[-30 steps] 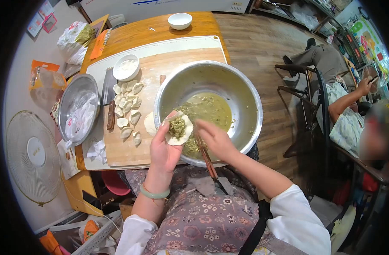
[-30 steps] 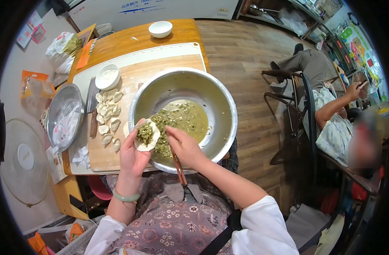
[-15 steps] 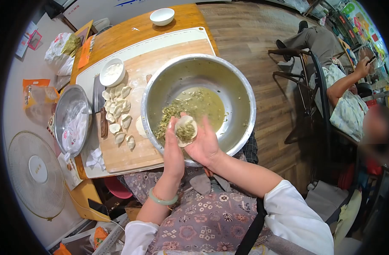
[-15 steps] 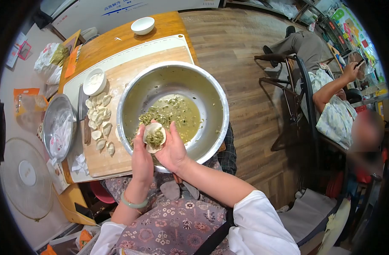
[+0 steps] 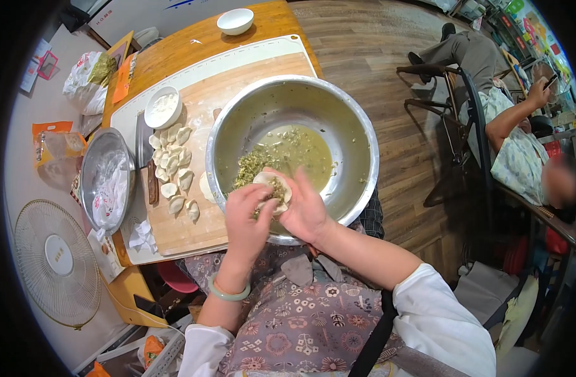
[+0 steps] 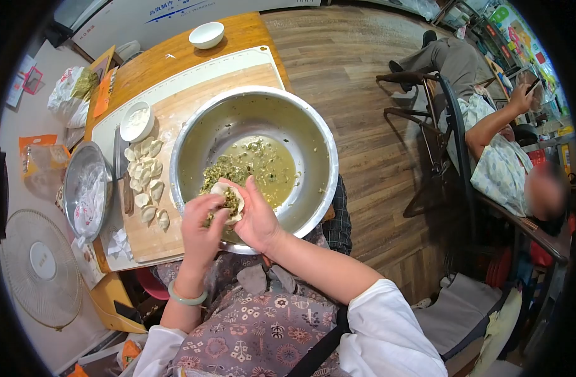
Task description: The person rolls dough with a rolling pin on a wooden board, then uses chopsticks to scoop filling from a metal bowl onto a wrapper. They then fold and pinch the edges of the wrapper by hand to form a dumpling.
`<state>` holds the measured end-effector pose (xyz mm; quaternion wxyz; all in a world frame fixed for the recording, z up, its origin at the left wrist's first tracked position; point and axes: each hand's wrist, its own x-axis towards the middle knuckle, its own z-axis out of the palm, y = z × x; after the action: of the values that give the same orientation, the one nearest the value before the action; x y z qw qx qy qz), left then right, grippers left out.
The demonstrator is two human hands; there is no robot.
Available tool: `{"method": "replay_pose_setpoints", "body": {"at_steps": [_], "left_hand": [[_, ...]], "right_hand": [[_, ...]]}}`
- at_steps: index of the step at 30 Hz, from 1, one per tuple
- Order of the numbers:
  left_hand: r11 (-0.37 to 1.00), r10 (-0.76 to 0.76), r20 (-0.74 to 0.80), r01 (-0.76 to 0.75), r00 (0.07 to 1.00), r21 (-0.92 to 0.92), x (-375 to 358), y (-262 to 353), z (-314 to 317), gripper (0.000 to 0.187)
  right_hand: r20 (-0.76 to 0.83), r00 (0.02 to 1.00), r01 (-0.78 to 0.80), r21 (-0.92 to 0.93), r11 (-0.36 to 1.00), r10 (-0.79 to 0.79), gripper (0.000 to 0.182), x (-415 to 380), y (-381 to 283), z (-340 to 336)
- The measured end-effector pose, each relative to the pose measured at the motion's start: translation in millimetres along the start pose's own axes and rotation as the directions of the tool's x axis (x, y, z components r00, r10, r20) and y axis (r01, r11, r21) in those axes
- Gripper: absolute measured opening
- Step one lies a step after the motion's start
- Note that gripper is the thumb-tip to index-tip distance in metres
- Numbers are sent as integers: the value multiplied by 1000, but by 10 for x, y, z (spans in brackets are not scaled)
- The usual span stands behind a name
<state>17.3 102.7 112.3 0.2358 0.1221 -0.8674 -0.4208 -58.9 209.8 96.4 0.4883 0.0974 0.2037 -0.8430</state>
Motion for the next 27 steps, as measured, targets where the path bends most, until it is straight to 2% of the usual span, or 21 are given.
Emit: {"method": "replay_pose_setpoints", "body": {"at_steps": [1, 2, 3, 5, 6, 8, 9, 12, 15, 19, 20, 22, 23, 24, 25, 26, 27], "left_hand": [[979, -123, -50, 113, 991, -168, 2, 33, -40, 23], [979, -125, -47, 115, 991, -167, -3, 32, -107, 23], [999, 1, 8, -1, 1000, -36, -7, 9, -201, 25], [957, 220, 143, -242, 965, 161, -1, 29, -314, 33], [956, 219, 144, -242, 965, 164, -14, 24, -309, 33], [859, 364, 186, -406, 913, 313, -58, -8, -263, 36], [839, 392, 175, -429, 903, 335, -73, -43, -242, 36], [838, 427, 159, -455, 890, 302, -63, -100, -230, 34], [882, 386, 132, -407, 913, 237, -25, 7, -251, 30], [841, 420, 177, -455, 890, 295, -53, -39, -265, 26], [858, 406, 153, -433, 901, 274, -48, -44, -263, 24], [875, 392, 128, -412, 911, 253, -39, -50, -261, 23], [931, 311, 65, -318, 948, 177, -32, -43, -254, 22], [970, 222, 10, -222, 975, 94, -28, -34, -248, 21], [991, 131, -3, -130, 991, 16, -25, 9, -260, 19], [991, 130, -4, -130, 992, 16, -40, 1, -261, 19], [996, 38, -12, -39, 999, -74, -58, -15, -261, 18]], "right_hand": [[13, 1000, 14, 27, 1000, -15, 64, 14, -1, -16], [11, 1000, 14, 30, 999, -14, 64, 11, -11, -13], [23, 1000, 7, 36, 999, -8, 64, 4, -30, -1], [38, 999, -1, 44, 999, 0, 64, -1, -58, 18], [51, 999, -2, 36, 999, 0, 64, -5, -63, 23], [64, 998, -5, 32, 999, 3, 65, -23, -60, 42], [75, 997, -11, 20, 1000, 9, 65, -36, -61, 60], [99, 995, -22, -12, 1000, 23, 64, -51, -44, 63], [129, 991, -37, -51, 998, 43, 64, -78, -65, 91], [162, 986, -34, -47, 998, 41, 59, -47, -35, 29], [162, 986, -35, -45, 998, 42, 59, -44, -37, 19], [169, 983, -44, -176, 983, 75, 58, -39, -41, 8], [170, 983, -45, -178, 983, 76, 58, -58, -68, 6], [177, 981, 9, -460, 888, 81, 61, -92, -112, 7], [182, 979, 66, -700, 711, 89, 67, -114, -135, 19], [182, 979, 65, -700, 711, 90, 67, -126, -128, 45], [240, 970, 143, -698, 702, 41, 70, -141, -109, 75]]}}
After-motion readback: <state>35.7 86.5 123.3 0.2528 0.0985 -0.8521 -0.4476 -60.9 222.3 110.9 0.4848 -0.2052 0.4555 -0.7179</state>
